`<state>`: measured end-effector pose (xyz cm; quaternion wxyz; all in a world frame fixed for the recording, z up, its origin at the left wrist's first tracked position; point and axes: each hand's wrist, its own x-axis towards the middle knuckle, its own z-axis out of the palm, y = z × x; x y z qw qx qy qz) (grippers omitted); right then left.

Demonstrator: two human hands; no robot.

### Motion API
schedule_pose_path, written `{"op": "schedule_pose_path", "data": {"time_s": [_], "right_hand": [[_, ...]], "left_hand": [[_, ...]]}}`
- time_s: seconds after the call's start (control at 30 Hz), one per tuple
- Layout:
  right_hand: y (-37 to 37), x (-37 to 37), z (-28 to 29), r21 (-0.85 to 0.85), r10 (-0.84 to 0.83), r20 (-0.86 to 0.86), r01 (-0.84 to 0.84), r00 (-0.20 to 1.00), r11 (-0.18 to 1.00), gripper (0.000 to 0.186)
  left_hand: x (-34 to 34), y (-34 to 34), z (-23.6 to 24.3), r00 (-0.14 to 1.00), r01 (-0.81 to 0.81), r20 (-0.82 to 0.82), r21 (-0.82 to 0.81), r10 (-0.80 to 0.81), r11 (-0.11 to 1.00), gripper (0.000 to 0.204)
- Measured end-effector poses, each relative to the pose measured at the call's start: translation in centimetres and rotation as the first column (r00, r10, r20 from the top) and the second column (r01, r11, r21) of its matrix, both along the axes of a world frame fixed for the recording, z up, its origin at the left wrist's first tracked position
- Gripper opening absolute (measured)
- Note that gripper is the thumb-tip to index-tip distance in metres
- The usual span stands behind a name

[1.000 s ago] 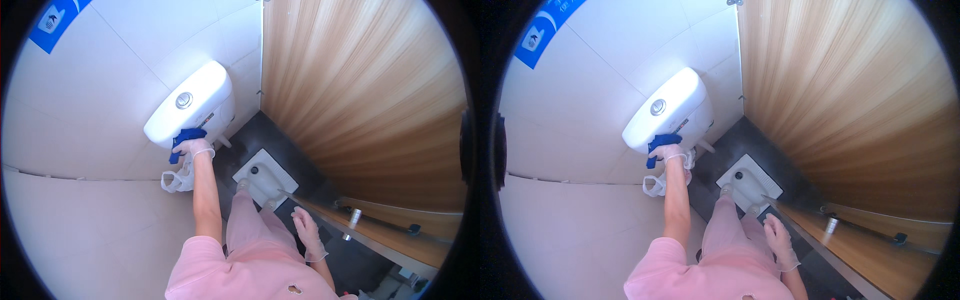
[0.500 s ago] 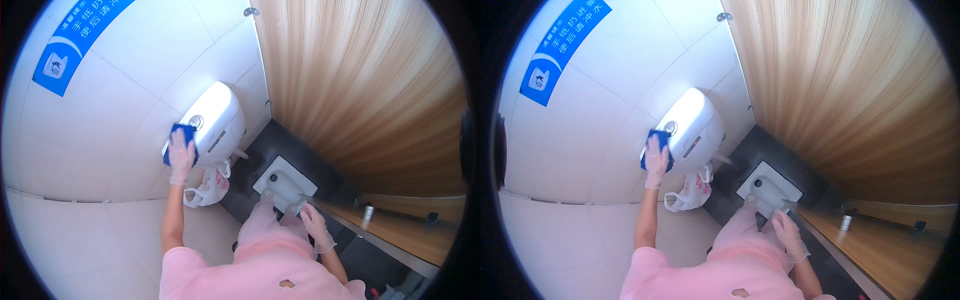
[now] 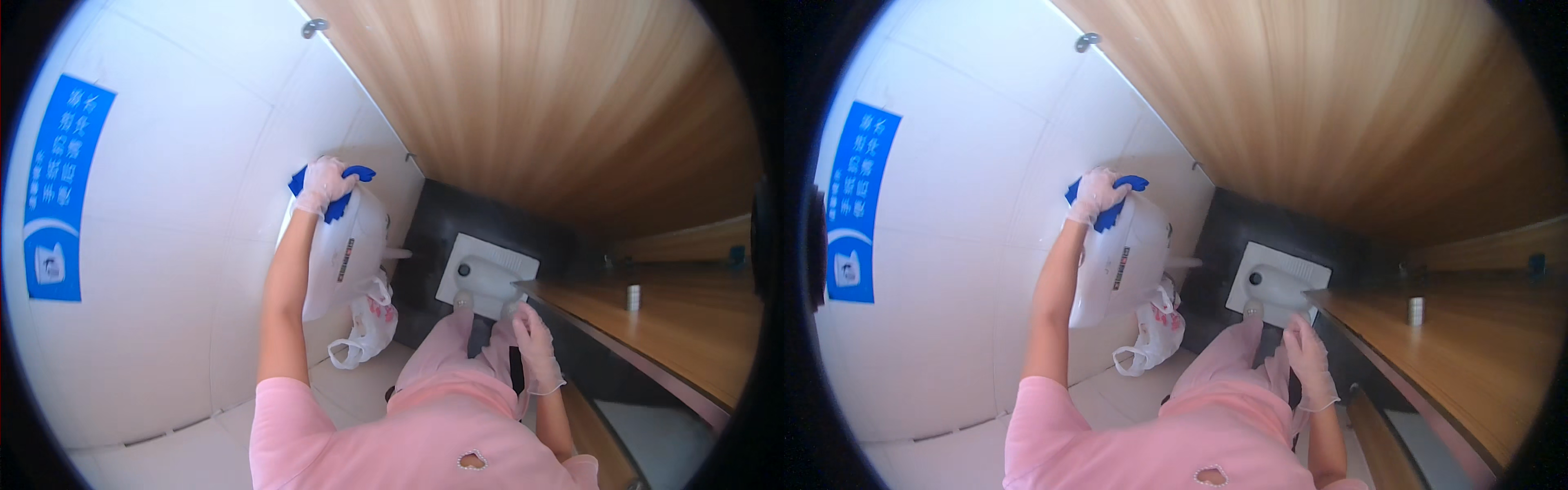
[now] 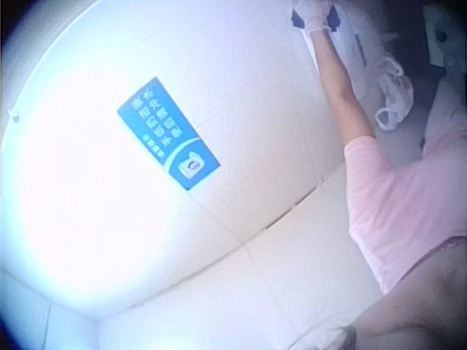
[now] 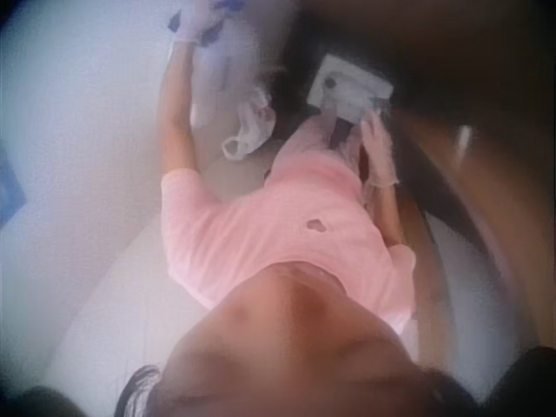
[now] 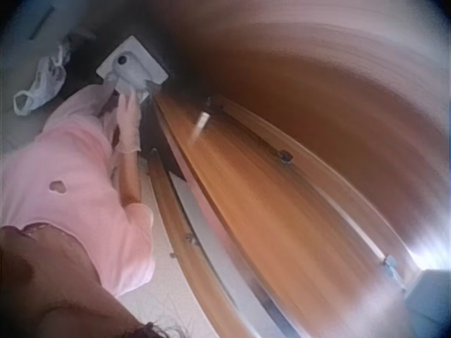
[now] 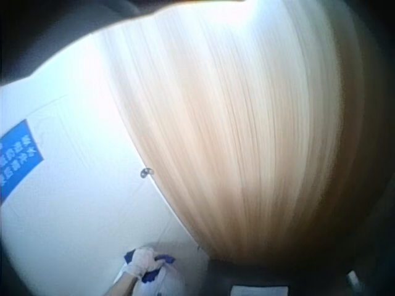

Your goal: The person wipes the exterior surfaces of toilet tanks and the wood-paneled stall doors and walls using a blue cloth, rinsing and wringing the cloth in a red bucket of water at a sink between cleaning the different surfaces.

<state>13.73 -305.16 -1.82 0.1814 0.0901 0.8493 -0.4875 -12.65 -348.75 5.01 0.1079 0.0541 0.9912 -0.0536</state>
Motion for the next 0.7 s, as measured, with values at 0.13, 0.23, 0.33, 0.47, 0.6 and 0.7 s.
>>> {"op": "schedule_pose_path", "data": {"time_s": [0.13, 0.23, 0.33, 0.47, 0.6, 0.7], "right_hand": [[0.5, 2.6, 0.1, -0.001, -0.142, 0.009, 0.142, 0.99, 0.99, 0.04], [1.4, 5.3, 0.0, 0.026, -0.272, 0.054, 0.271, 0.961, 0.962, 0.041], [2.3, 8.1, 1.3, 0.135, -0.373, 0.156, 0.355, 0.915, 0.925, 0.042], [3.4, 10.8, 0.1, 0.123, -0.357, 0.111, 0.344, 0.927, 0.931, 0.041], [3.3, 8.9, 0.0, 0.123, -0.285, 0.166, 0.267, 0.944, 0.956, 0.041], [3.0, 6.2, -1.0, 0.023, -0.211, 0.137, 0.21, 0.968, 0.977, 0.042]], "left_hand": [[-1.9, 4.0, -6.2, 0.971, 0.069, 0.236, -0.398, 0.029, 0.915, 0.037], [0.1, 3.6, -19.9, 0.944, 0.317, 0.318, -0.794, -0.09, 0.519, 0.047], [4.5, 7.4, -21.7, 0.843, 0.534, 0.514, -0.768, -0.156, 0.354, 0.061], [12.6, -1.3, -32.3, 0.651, 0.758, 0.698, -0.578, -0.297, 0.303, 0.059], [18.9, -1.4, -29.8, 0.552, 0.831, 0.763, -0.468, -0.336, 0.302, 0.062], [21.9, -2.0, -22.8, 0.61, 0.779, 0.723, -0.473, -0.324, 0.412, 0.059]]}}
